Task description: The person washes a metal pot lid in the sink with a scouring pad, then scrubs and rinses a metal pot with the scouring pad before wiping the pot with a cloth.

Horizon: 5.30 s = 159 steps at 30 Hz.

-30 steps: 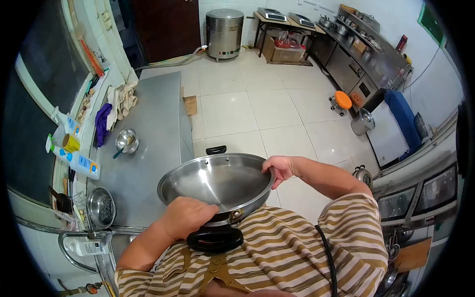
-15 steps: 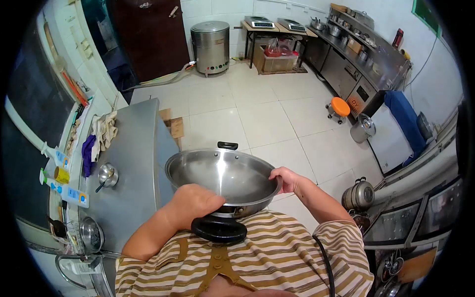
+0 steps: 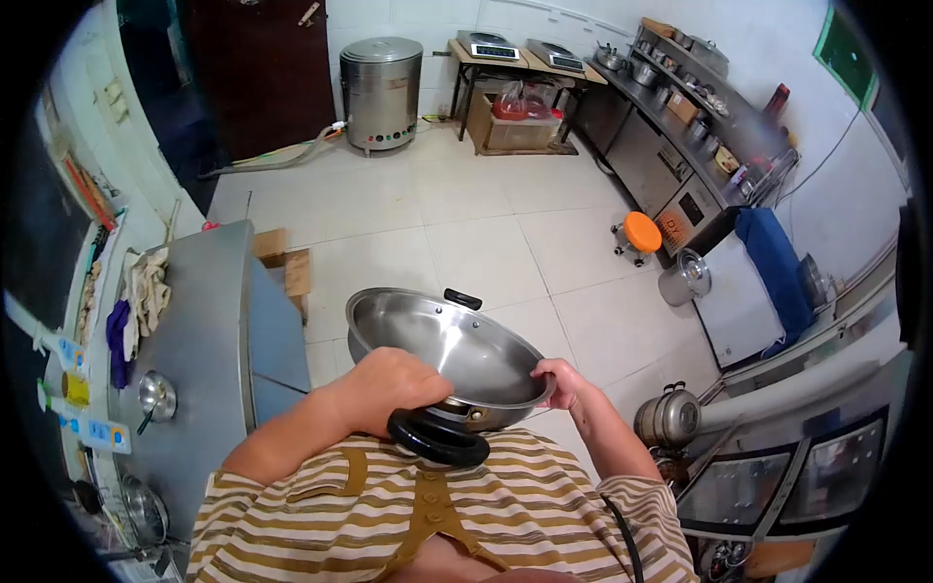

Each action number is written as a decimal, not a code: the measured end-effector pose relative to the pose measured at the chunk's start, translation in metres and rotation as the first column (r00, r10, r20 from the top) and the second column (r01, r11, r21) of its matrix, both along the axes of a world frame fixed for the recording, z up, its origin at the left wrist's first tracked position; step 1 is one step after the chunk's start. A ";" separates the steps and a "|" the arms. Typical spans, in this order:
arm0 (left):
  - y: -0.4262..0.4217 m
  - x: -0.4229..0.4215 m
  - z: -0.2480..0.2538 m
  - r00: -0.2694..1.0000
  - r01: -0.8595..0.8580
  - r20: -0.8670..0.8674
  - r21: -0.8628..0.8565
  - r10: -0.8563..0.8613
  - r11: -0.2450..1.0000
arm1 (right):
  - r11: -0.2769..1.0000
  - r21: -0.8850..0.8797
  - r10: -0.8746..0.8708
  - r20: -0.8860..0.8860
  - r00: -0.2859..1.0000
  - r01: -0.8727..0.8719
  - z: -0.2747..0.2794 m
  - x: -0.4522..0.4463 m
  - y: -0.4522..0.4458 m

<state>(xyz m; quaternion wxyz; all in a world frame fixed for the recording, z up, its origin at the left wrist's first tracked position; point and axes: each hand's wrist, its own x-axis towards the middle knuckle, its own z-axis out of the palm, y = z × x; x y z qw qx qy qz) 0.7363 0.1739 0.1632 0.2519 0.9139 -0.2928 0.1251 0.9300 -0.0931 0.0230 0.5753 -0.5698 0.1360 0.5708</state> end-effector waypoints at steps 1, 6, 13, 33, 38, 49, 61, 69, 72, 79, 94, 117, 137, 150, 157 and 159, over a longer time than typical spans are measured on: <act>0.009 0.017 -0.001 1.000 0.006 0.003 -0.014 -0.006 1.000 | 1.000 -0.014 -0.006 0.003 1.000 0.006 -0.002 0.013 0.002; 0.059 0.106 0.002 0.983 0.182 0.039 -0.022 -0.181 0.983 | 0.987 -0.018 -0.160 0.061 0.985 0.161 0.024 0.057 0.023; 0.102 0.221 -0.003 0.924 0.381 0.059 -0.090 -0.377 0.920 | 0.932 -0.047 -0.359 0.022 0.933 0.360 0.009 0.104 0.036; 0.068 0.558 -0.002 0.924 0.381 -0.016 -0.023 -0.381 0.924 | 0.910 -0.030 -0.410 0.065 0.910 0.412 0.000 0.443 0.015; 0.087 0.633 -0.008 0.946 0.320 -0.044 -0.045 -0.322 0.946 | 0.933 -0.011 -0.358 0.036 0.933 0.359 -0.011 0.524 0.033; 0.143 0.848 0.006 0.844 0.535 0.074 -0.047 -0.532 0.843 | 0.830 -0.028 -0.553 0.100 0.827 0.558 0.022 0.678 0.074; 0.126 1.044 -0.002 0.792 0.610 -0.004 -0.037 -0.610 0.792 | 0.761 0.049 -0.648 0.008 0.762 0.647 -0.004 0.829 0.057; 0.083 1.194 0.019 0.809 0.588 -0.034 0.019 -0.587 0.809 | 0.816 0.103 -0.562 -0.086 0.822 0.569 -0.004 1.004 0.022; 0.076 1.235 0.016 0.814 0.579 -0.021 -0.035 -0.580 0.814 | 0.882 0.084 -0.444 -0.185 0.877 0.465 -0.002 1.056 0.010; 0.068 1.330 0.014 0.845 0.530 -0.088 0.000 -0.528 0.848 | 0.902 0.138 -0.369 -0.240 0.898 0.408 -0.001 1.171 -0.005; 0.050 1.635 -0.010 0.905 0.345 0.332 -0.216 -0.264 0.913 | 0.393 0.397 -0.920 0.177 0.350 0.830 0.051 1.358 -0.027; 0.146 1.618 -0.322 -0.003 -0.562 -0.848 0.440 0.531 0.700 | 0.068 0.393 -0.963 0.266 -0.043 0.917 -0.046 1.678 -0.268; 0.091 1.608 -0.325 -0.084 -0.779 -0.906 0.319 0.415 0.540 | -0.125 0.455 -0.977 0.099 -0.190 0.881 -0.092 1.791 -0.272; 0.087 1.493 -0.337 -0.058 -0.961 -0.969 0.119 0.240 0.250 | -0.012 0.193 -0.950 0.303 -0.071 0.981 -0.035 1.767 -0.238; 0.153 1.469 -0.240 0.141 -0.989 -0.710 -0.071 0.690 0.128 | 0.272 0.330 -0.892 0.439 0.108 0.904 -0.092 1.697 -0.107; 0.175 1.473 -0.162 0.238 -0.949 -0.576 -0.310 0.782 0.060 | 0.490 0.352 -0.836 0.448 0.316 0.798 -0.136 1.684 -0.076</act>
